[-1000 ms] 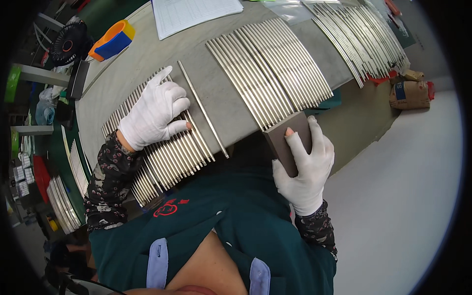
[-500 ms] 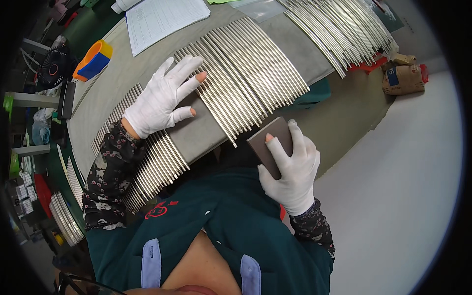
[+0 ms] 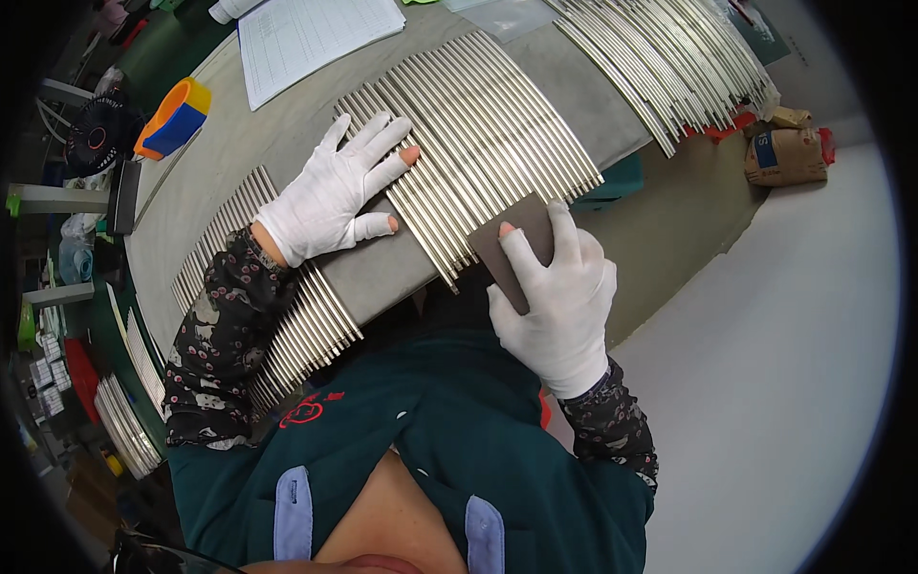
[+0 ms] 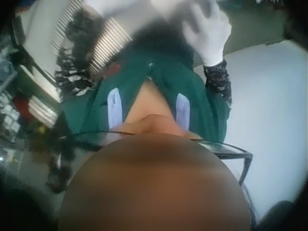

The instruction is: The person uses a sanding block to smooth multiple wooden rods aligned on a workbench.

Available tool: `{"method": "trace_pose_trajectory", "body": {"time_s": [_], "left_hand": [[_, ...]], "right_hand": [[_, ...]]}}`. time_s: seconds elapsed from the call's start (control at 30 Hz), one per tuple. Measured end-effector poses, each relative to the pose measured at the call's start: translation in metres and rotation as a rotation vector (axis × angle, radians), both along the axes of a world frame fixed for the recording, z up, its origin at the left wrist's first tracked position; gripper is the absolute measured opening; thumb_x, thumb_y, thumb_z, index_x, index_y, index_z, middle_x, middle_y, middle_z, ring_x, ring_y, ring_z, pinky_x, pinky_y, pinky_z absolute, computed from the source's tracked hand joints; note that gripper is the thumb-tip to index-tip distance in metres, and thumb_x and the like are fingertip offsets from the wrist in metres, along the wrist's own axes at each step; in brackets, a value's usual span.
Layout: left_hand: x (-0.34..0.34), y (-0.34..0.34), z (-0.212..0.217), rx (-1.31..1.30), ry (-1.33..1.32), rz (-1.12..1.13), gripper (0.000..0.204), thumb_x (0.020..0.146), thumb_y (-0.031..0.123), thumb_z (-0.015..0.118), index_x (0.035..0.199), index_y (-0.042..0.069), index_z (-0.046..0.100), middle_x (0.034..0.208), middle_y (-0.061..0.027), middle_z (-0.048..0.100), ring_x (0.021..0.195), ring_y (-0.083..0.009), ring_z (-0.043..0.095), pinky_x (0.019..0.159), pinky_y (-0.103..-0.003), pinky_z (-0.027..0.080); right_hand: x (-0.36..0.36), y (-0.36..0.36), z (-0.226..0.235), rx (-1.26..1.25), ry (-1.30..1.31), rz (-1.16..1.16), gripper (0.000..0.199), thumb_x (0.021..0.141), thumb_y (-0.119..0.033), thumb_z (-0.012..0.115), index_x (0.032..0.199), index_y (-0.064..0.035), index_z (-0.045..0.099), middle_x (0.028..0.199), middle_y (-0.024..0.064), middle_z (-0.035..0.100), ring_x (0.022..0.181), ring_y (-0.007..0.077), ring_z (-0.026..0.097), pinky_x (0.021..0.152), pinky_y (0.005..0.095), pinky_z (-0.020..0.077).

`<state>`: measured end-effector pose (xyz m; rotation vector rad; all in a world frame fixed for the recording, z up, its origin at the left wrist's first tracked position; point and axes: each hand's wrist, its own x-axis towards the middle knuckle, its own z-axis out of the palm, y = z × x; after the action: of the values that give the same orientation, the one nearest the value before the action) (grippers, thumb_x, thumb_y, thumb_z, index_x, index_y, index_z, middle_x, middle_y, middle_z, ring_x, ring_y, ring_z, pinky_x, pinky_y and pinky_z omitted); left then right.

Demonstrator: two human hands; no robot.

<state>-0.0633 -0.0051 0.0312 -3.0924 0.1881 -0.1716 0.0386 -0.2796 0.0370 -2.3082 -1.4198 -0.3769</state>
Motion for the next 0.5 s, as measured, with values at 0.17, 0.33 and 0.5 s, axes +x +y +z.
{"method": "trace_pose_trajectory", "body": {"time_s": [0.17,0.33,0.5], "left_hand": [[0.000,-0.001,0.002,0.007,0.053,0.021,0.082,0.091,0.071,0.035,0.151,0.015,0.028,0.155,-0.0208,0.026,0.143,-0.0409,0.025,0.115,-0.059,0.016],[0.003,-0.004,0.011,0.011,0.058,0.021,0.084,0.088,0.069,0.042,0.149,0.011,0.033,0.155,-0.0206,0.027,0.143,-0.0402,0.026,0.115,-0.059,0.016],[0.001,-0.008,0.008,-0.046,0.059,0.037,0.084,0.085,0.063,0.052,0.147,0.009,0.035,0.154,-0.0208,0.029,0.142,-0.0403,0.027,0.115,-0.060,0.017]], "right_hand": [[0.004,0.012,0.003,-0.081,-0.038,0.032,0.057,0.063,-0.020,0.076,0.118,-0.0169,0.063,0.130,0.0237,0.050,0.102,0.0331,0.055,0.076,0.0425,0.0431],[0.010,0.058,0.014,-0.049,-0.111,0.042,0.048,0.068,-0.021,0.072,0.115,-0.0141,0.066,0.126,0.0238,0.051,0.094,0.0322,0.057,0.070,0.0408,0.0465],[0.006,0.011,0.007,-0.129,-0.072,0.081,0.055,0.065,-0.021,0.075,0.119,-0.0149,0.062,0.130,0.0261,0.048,0.102,0.0351,0.056,0.076,0.0416,0.0454]]}}
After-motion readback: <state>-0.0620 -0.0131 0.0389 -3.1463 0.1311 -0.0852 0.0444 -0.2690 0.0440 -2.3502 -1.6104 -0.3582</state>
